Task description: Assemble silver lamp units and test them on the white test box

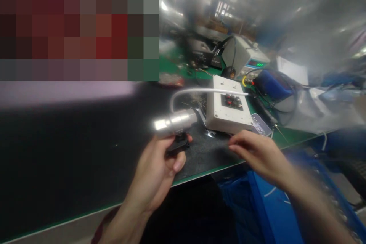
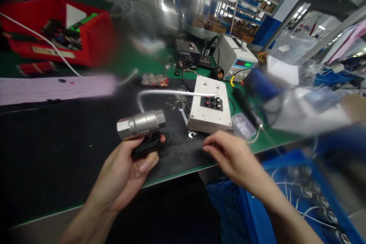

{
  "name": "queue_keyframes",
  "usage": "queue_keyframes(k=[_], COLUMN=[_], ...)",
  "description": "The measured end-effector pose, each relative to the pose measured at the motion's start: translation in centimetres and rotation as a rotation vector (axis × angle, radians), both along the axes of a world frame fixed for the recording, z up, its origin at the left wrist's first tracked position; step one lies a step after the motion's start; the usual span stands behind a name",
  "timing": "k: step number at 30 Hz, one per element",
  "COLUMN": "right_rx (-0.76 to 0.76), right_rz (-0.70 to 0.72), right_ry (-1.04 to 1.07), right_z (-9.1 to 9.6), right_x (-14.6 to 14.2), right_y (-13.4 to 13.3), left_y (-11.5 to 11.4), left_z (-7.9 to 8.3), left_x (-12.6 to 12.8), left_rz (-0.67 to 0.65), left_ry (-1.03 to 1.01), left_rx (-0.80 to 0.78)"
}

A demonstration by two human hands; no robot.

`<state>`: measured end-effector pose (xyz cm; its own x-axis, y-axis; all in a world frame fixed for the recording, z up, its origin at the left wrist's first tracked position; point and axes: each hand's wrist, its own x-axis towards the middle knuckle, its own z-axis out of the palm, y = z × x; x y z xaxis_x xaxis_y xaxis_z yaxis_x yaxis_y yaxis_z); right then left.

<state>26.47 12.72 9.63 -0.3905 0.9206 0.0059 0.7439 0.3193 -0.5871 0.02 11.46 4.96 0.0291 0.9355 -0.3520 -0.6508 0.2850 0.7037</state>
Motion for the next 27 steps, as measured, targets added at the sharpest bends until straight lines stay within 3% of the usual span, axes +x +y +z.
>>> queue_keyframes(k=[3,7,14,27], right_rx=[0.074,0.097,0.011,-0.001], right_rz=[0.166,0.185,0.081,0.053], right_ry=[-0.042,-0.128,-0.096,-0.094], right_z=[-2.7,-4.6,-4.5,-4.5], right_x=[-3.8,-4.6,-2.8,-3.4], right_y=[-0.2,0.0,-0.3,0.4], left_y=[-0.1,0.0,0.1,0.1], left_z=[-0.3,-0.6,-0.9,-1.1], left_x=[-0.1,-0.2,-0.3,-0.2], left_rz=[-0.015,-0.029,-0.037,-0.049], left_ry=[-0.013,-0.045,-0.042,-0.057], left_rx=[0.019,0.032,0.03,0.055])
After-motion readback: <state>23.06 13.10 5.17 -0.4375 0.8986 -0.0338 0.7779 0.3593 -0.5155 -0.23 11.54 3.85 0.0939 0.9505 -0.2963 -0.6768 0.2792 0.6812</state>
